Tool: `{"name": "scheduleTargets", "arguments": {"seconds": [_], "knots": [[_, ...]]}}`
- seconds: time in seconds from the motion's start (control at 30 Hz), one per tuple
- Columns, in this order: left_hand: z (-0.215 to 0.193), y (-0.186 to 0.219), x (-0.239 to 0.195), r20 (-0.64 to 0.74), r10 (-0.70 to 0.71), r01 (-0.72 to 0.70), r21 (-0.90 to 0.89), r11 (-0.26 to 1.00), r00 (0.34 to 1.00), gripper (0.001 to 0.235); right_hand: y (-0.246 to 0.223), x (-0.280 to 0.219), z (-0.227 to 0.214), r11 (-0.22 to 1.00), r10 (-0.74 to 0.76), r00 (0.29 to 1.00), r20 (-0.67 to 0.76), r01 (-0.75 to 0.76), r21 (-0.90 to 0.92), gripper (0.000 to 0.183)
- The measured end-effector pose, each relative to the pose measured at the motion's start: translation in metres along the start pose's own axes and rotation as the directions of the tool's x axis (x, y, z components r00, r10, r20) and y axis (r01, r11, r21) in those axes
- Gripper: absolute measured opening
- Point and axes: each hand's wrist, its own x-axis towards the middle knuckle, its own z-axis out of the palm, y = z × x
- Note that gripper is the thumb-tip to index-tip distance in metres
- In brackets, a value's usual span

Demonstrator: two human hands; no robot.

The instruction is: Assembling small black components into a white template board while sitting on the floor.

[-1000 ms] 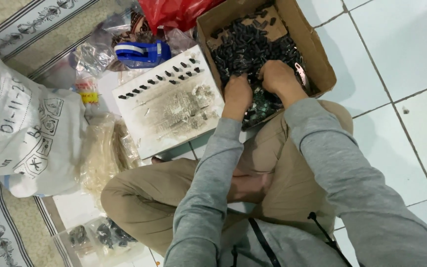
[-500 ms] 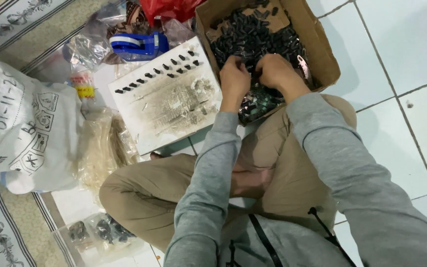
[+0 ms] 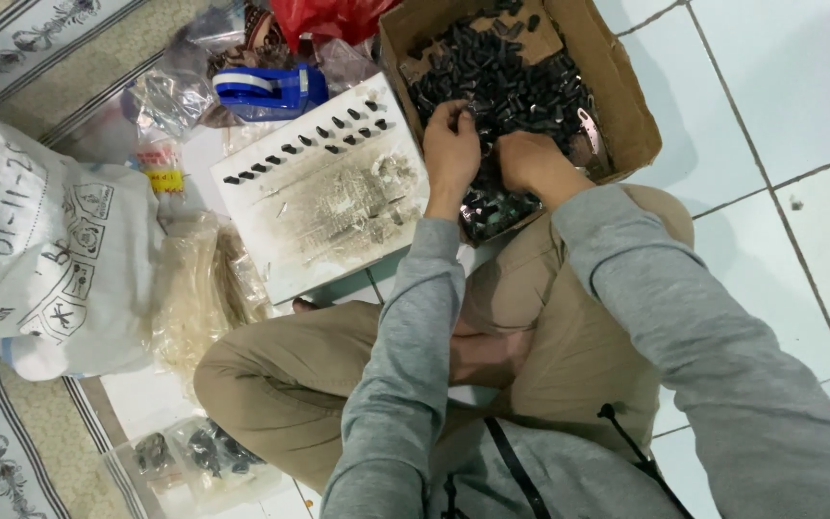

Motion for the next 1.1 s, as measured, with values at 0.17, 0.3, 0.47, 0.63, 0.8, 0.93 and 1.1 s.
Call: {"name": "scheduleTargets", "arguments": {"seconds": [0.17,0.3,0.47,0.63,0.8,0.93,1.1], "knots": [[0.008,-0.019,0.015,-0.011,-0.046,0.046,0.033,0.998,0.999,0.037,0.017,0.008,-0.004,0.997,0.074,0.997,-0.015,-0.074,0.003,0.016],[0.012,-0.026,0.022,0.016,-0.080,0.075,0.205,0.976,0.997,0.039,0.012,-0.002,-0.018,0.986,0.106,0.989,-0.101,-0.092,0.137,0.021],[0.015,-0.028,0.018,-0.005,-0.053,0.053,0.260,0.964,0.999,0.036,-0.009,-0.016,-0.048,0.974,0.026,0.990,-0.141,0.007,0.227,0.027],[0.009,-0.012,0.008,-0.029,-0.051,0.057,0.300,0.952,0.998,0.037,-0.004,0.002,-0.020,0.995,-0.019,0.987,-0.159,0.034,0.095,0.030],[0.014,-0.029,0.023,-0.076,-0.065,0.076,0.160,0.984,0.995,0.036,-0.025,-0.022,-0.049,0.989,-0.037,0.978,-0.205,0.065,0.130,0.041],[0.004,-0.003,0.004,-0.073,-0.031,0.025,-0.076,0.997,0.997,0.039,-0.023,-0.021,-0.043,0.987,-0.083,0.964,-0.252,0.114,0.110,0.045],[0.009,-0.024,0.015,-0.119,0.030,-0.054,-0.203,0.978,0.992,0.033,-0.022,0.006,-0.025,0.974,-0.189,0.894,-0.407,0.225,0.042,0.019]]}}
